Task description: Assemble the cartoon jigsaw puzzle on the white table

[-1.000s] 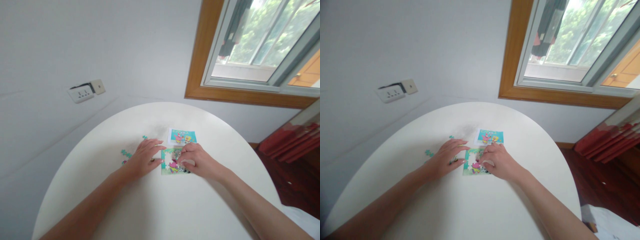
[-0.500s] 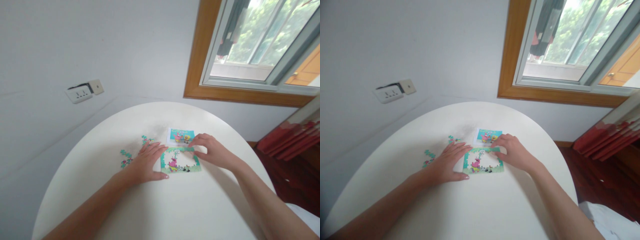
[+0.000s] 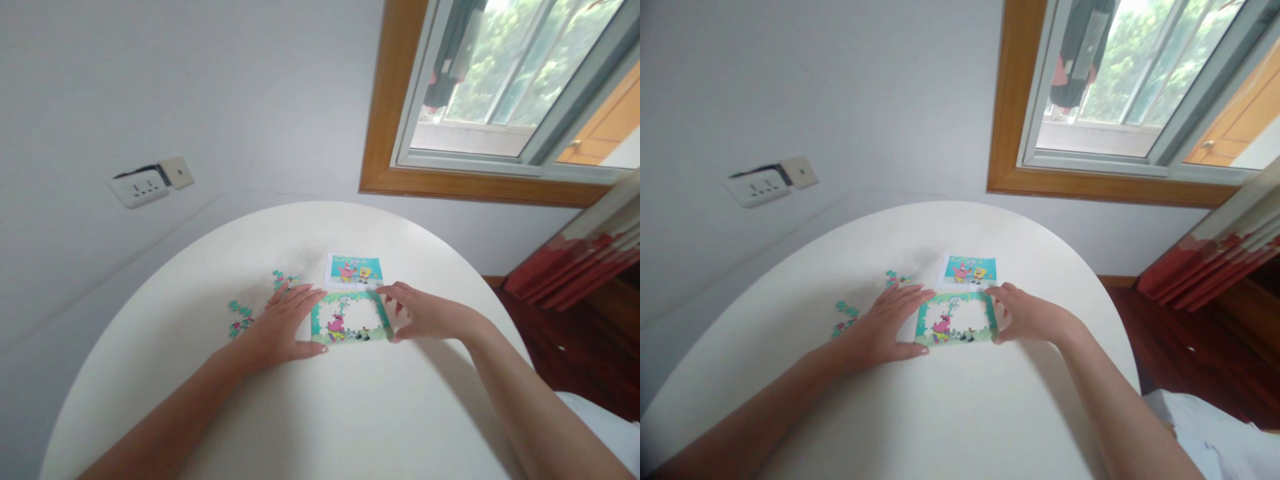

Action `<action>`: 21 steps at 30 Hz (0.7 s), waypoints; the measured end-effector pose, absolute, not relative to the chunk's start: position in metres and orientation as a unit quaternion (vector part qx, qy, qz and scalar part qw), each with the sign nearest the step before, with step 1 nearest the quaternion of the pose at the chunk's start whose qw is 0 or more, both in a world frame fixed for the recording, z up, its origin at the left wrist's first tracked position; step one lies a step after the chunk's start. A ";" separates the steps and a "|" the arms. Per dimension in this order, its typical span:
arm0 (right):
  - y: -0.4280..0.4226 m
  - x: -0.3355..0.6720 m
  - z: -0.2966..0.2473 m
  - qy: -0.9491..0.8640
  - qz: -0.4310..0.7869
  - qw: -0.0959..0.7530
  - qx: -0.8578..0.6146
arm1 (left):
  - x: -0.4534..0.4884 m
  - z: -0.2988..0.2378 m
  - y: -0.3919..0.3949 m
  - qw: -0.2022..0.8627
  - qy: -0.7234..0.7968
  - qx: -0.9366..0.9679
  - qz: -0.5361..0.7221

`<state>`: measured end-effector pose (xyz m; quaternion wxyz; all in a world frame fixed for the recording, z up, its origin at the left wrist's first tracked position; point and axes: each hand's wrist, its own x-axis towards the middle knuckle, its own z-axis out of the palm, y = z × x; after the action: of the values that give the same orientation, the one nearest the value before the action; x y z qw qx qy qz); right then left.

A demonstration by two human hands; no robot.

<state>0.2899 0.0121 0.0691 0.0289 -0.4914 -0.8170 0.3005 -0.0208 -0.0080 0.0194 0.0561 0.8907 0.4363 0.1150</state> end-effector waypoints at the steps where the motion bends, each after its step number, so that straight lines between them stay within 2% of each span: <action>1: 0.012 0.290 0.069 -0.818 0.302 0.033 -0.489 | -0.021 0.019 -0.008 0.055 0.434 0.891 0.118; 21: 0.017 0.294 0.066 -0.814 0.322 0.043 -0.481 | -0.036 0.021 -0.003 0.055 0.449 0.885 0.112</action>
<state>0.2935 0.0171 0.0661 0.0427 -0.4810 -0.8142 0.3224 -0.0356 -0.0025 0.0208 0.0550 0.8848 0.4489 0.1123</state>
